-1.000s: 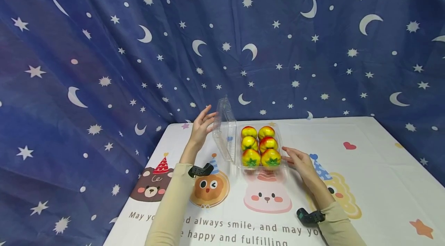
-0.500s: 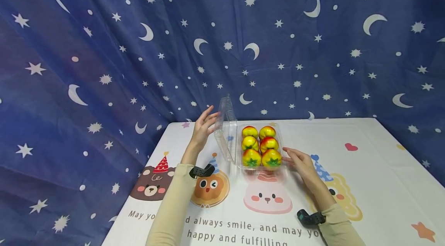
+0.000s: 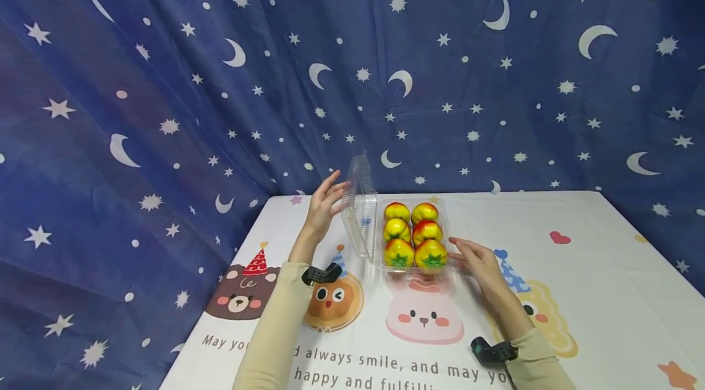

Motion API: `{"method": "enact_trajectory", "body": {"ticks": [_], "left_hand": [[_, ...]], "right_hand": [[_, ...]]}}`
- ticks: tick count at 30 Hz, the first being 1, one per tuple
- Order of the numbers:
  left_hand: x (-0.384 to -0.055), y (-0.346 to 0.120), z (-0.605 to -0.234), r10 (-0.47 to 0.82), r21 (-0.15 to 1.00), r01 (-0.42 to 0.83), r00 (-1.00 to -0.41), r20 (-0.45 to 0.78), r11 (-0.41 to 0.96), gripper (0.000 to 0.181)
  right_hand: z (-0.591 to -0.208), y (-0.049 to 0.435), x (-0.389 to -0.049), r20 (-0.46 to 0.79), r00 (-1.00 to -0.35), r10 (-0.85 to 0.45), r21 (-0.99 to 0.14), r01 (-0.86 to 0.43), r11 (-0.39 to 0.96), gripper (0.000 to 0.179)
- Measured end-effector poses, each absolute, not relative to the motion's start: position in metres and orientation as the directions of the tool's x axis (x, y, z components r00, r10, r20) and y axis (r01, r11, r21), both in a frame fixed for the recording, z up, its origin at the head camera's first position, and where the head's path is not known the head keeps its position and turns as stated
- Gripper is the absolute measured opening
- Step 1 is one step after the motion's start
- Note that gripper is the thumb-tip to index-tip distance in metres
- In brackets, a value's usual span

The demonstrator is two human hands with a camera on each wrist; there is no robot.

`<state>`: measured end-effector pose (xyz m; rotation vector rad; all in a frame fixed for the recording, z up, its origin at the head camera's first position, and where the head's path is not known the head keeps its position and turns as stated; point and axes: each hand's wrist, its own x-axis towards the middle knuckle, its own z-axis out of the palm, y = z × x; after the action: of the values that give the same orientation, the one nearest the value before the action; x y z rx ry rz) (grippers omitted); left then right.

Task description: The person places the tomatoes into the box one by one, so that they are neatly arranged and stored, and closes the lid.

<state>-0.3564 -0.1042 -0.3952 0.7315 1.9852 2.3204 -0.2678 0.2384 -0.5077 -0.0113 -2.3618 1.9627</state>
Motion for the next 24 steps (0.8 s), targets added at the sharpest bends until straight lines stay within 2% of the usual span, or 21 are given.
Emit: {"method": "enact_trajectory", "body": {"ticks": [8,14,24], "left_hand": [[-0.371,-0.095,-0.410,0.253,0.926,0.323,-0.895,0.366,-0.197,0.056],[-0.354,-0.088,-0.387,0.298,0.924,0.303,-0.882,0.365,-0.232,0.056],[-0.350,-0.083,-0.389,0.295,0.927,0.318,-0.883,0.366,-0.198,0.056]], "right_hand": [[-0.506,0.241,-0.265,0.048,-0.998,0.047,-0.986,-0.040,0.163,0.057],[-0.506,0.240,-0.269,0.058,-0.996,0.060,-0.986,-0.048,0.158,0.056],[-0.509,0.243,-0.268,0.059,-0.996,0.062,-0.989,-0.049,0.141,0.054]]}}
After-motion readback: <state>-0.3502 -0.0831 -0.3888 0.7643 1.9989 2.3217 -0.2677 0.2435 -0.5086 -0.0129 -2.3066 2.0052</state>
